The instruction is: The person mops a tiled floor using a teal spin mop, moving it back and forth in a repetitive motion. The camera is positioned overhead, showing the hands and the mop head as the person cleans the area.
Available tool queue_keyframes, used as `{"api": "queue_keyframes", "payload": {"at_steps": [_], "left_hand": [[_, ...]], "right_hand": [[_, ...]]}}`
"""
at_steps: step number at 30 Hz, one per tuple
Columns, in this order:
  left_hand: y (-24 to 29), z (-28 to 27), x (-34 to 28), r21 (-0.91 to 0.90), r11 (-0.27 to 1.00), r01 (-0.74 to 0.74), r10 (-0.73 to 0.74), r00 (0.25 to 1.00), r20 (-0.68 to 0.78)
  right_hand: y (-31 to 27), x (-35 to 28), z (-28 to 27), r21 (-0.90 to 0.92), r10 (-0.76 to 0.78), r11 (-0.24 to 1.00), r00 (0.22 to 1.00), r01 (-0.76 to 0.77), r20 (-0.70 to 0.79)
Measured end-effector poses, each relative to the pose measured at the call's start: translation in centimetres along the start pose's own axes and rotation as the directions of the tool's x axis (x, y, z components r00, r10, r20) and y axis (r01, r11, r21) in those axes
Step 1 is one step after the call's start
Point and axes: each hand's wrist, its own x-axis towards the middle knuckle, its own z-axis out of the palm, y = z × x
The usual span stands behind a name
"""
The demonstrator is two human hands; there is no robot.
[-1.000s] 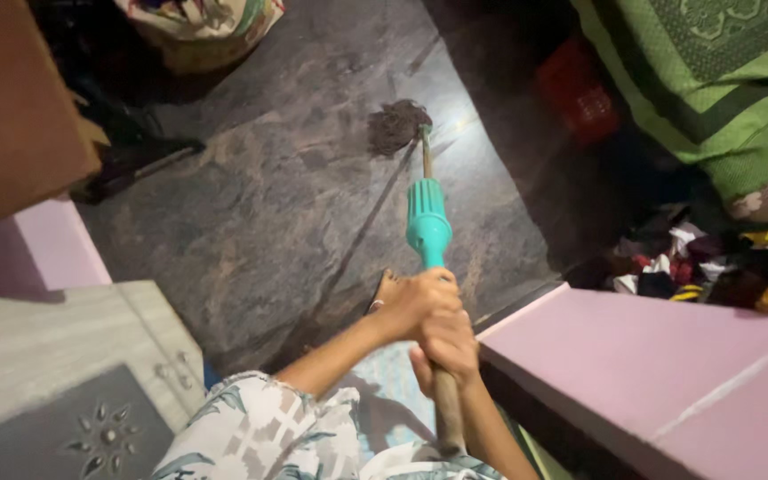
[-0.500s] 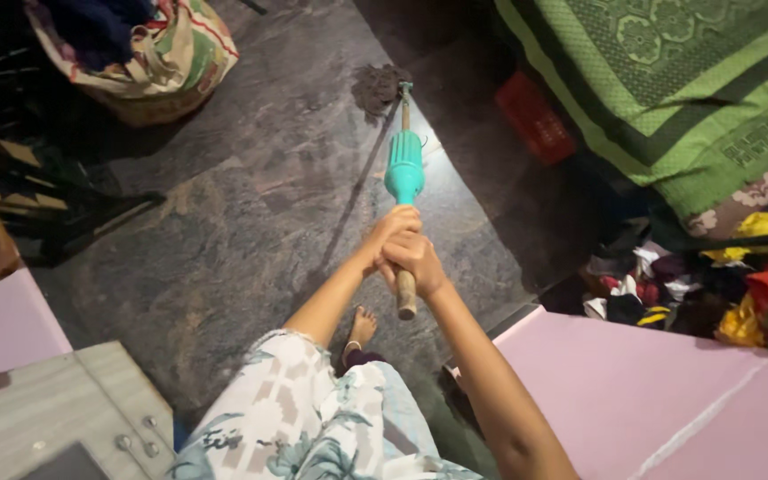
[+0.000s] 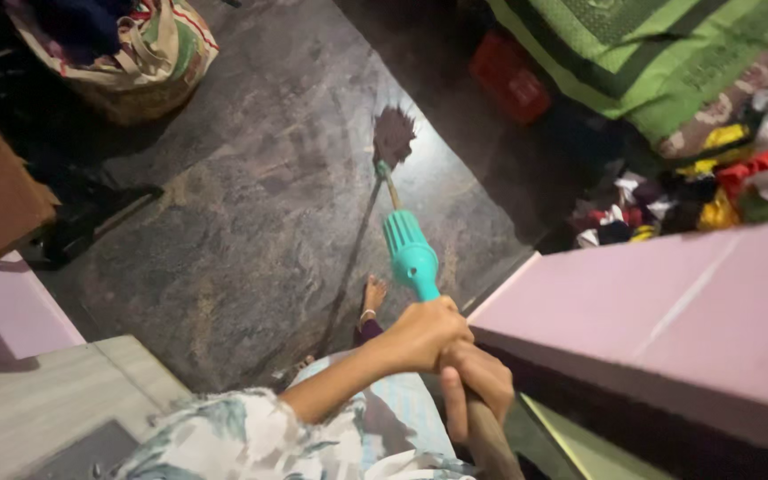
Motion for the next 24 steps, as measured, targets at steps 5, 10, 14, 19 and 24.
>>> {"api": "queue_keyframes", "payload": {"at_steps": [5, 10, 14, 19, 24], "left_hand": [[7.5, -1.6, -6.1, -0.033, 0.991, -0.126, 0.128, 0.989, 0.073], [7.9, -0.8, -9.0, -0.036, 0.993, -0.114, 0.114, 0.993, 0.006], [6.7, -0.5, -9.8, -0.013, 0.99, -0.142, 0.14, 0.984, -0.114], [5.0, -1.7, -9.0, 0.0, 1.0, -0.015, 0.014, 0.982, -0.186], [2.4, -2.7, -5.0, 0.024, 0.997, -0.077, 0.08, 0.977, -0.195]], "right_hand": [[-8.0, -3.1, 1.2, 0.076, 0.02, 0.997, 0.999, -0.022, 0.032], [-8.4, -4.5, 3.7, 0.179, -0.133, 0.975, 0.991, 0.131, -0.003], [-7.2, -4.5, 4.8, 0.176, -0.221, 0.959, 0.975, 0.224, -0.037], [-5.7, -2.1, 5.3, 0.163, -0.266, 0.951, 0.964, 0.262, 0.003], [-2.6, 1.3, 4.9, 0.15, -0.294, 0.942, 0.954, 0.299, -0.054]]}}
